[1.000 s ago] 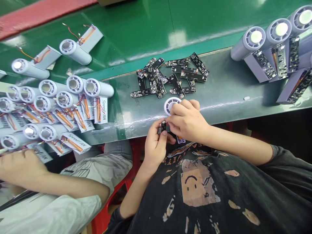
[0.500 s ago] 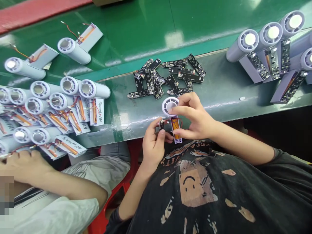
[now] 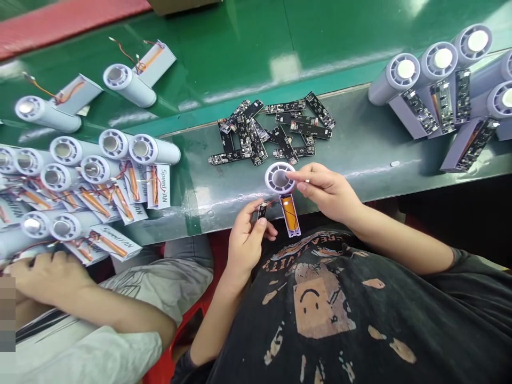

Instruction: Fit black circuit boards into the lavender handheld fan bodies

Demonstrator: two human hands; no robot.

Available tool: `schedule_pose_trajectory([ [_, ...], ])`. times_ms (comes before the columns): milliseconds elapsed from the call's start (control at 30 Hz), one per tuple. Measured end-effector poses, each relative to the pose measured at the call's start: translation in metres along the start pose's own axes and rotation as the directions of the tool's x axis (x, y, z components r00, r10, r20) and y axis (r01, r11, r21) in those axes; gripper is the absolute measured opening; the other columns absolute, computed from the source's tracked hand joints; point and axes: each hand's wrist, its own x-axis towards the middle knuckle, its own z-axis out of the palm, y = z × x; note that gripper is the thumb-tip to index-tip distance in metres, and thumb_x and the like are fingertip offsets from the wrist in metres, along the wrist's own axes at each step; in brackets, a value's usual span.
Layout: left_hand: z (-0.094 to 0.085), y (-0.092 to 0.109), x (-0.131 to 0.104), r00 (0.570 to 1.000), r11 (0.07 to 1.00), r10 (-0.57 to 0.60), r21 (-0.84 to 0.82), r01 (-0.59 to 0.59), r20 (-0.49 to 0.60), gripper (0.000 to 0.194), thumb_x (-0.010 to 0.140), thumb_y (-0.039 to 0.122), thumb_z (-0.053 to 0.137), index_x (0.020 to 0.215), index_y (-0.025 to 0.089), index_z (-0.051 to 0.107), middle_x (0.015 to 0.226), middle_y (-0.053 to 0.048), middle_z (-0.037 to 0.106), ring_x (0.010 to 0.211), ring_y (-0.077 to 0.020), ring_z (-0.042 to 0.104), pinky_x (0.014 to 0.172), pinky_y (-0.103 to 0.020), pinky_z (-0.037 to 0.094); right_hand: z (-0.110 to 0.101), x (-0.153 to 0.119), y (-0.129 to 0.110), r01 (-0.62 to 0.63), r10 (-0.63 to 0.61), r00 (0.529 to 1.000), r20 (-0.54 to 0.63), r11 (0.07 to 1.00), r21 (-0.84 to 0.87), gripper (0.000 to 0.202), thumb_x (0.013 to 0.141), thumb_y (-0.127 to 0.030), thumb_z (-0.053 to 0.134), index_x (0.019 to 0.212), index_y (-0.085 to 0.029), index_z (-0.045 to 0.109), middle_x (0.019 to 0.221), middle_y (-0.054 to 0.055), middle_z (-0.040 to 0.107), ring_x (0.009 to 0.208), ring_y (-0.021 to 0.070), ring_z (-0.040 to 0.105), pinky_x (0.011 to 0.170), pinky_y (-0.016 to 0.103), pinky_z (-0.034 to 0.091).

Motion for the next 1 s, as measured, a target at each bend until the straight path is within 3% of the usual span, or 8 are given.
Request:
schedule_pose_trajectory([
  [133, 0.000, 0.002, -0.001, 1.000, 0.999, 0.015, 0.047, -0.015, 0.011, 0.034, 0.091, 0.033, 0.061, 0.123, 0.022, 0.055, 0.070, 0.004, 0.063, 0.056, -0.0105, 0.064, 0.054, -0.022, 0.056, 0.008, 0.002, -0.006, 0.021, -0.020, 1.000, -0.009, 0.999, 0.047, 0.028, 0.088, -0.021, 0.063, 0.116, -0.020, 0.065, 0.085, 0.000, 0.064, 0.073, 0.0104, 0.058, 0.070, 0.026, 0.049],
  [200, 0.002, 0.003, 0.000, 1.000, 0.999, 0.014, 0.029, -0.014, 0.019, 0.035, 0.091, 0.032, 0.060, 0.125, 0.023, 0.053, 0.077, 0.003, 0.064, 0.058, -0.0100, 0.064, 0.053, -0.022, 0.056, 0.012, 0.005, -0.009, 0.044, -0.045, 0.998, 0.041, 0.998, 0.041, 0.019, 0.088, -0.022, 0.065, 0.106, -0.018, 0.066, 0.082, 0.000, 0.065, 0.070, 0.0100, 0.058, 0.067, 0.025, 0.049],
  [267, 0.005, 0.003, 0.000, 1.000, 1.000, 0.011, -0.026, -0.010, 0.013, 0.035, 0.091, 0.033, 0.060, 0.125, 0.026, 0.052, 0.090, 0.001, 0.064, 0.059, -0.0090, 0.064, 0.052, -0.023, 0.056, 0.015, 0.007, -0.013, 0.141, -0.131, 0.982, 0.133, 0.988, -0.065, 0.006, 0.088, -0.021, 0.065, 0.092, -0.017, 0.068, 0.083, 0.001, 0.068, 0.075, 0.0114, 0.060, 0.072, 0.027, 0.050],
  [400, 0.009, 0.003, 0.000, 1.000, 0.993, 0.005, -0.115, -0.004, 0.009, 0.033, 0.091, 0.032, 0.061, 0.123, 0.028, 0.053, 0.096, 0.001, 0.061, 0.058, -0.0081, 0.063, 0.049, -0.022, 0.055, 0.017, 0.009, -0.021, 0.336, -0.254, 0.929, 0.269, 0.884, -0.326, 0.017, 0.092, -0.018, 0.057, 0.091, -0.016, 0.074, 0.087, 0.007, 0.071, 0.083, 0.0164, 0.064, 0.078, 0.032, 0.052],
  [533, 0.011, 0.005, -0.002, 0.998, 0.993, 0.019, -0.114, -0.013, 0.055, 0.031, 0.092, 0.032, 0.059, 0.123, 0.027, 0.053, 0.092, 0.001, 0.062, 0.057, -0.0081, 0.062, 0.050, -0.022, 0.054, 0.020, 0.009, -0.028, 0.329, -0.191, 0.929, 0.316, 0.816, -0.475, 0.023, 0.092, -0.017, 0.053, 0.095, -0.014, 0.075, 0.085, 0.008, 0.071, 0.080, 0.0188, 0.063, 0.076, 0.034, 0.051],
  [700, 0.011, 0.006, -0.002, 0.998, 0.992, 0.026, -0.122, -0.018, 0.064, 0.032, 0.093, 0.031, 0.058, 0.124, 0.027, 0.051, 0.090, 0.002, 0.063, 0.056, -0.0073, 0.061, 0.050, -0.022, 0.053, 0.020, 0.011, -0.031, 0.283, -0.139, 0.939, 0.315, 0.834, -0.474, 0.019, 0.092, -0.018, 0.056, 0.097, -0.014, 0.073, 0.087, 0.008, 0.073, 0.082, 0.0187, 0.063, 0.078, 0.034, 0.049],
  [1000, 0.013, 0.006, -0.001, 0.997, 0.991, 0.042, -0.126, -0.035, 0.058, 0.032, 0.092, 0.031, 0.060, 0.123, 0.026, 0.051, 0.081, 0.003, 0.062, 0.054, -0.0088, 0.060, 0.047, -0.022, 0.051, 0.025, 0.010, -0.029, 0.305, -0.190, 0.944, 0.268, 0.810, -0.501, 0.020, 0.088, -0.016, 0.052, 0.080, -0.014, 0.070, 0.079, 0.007, 0.063, 0.074, 0.0167, 0.056, 0.067, 0.030, 0.043],
])
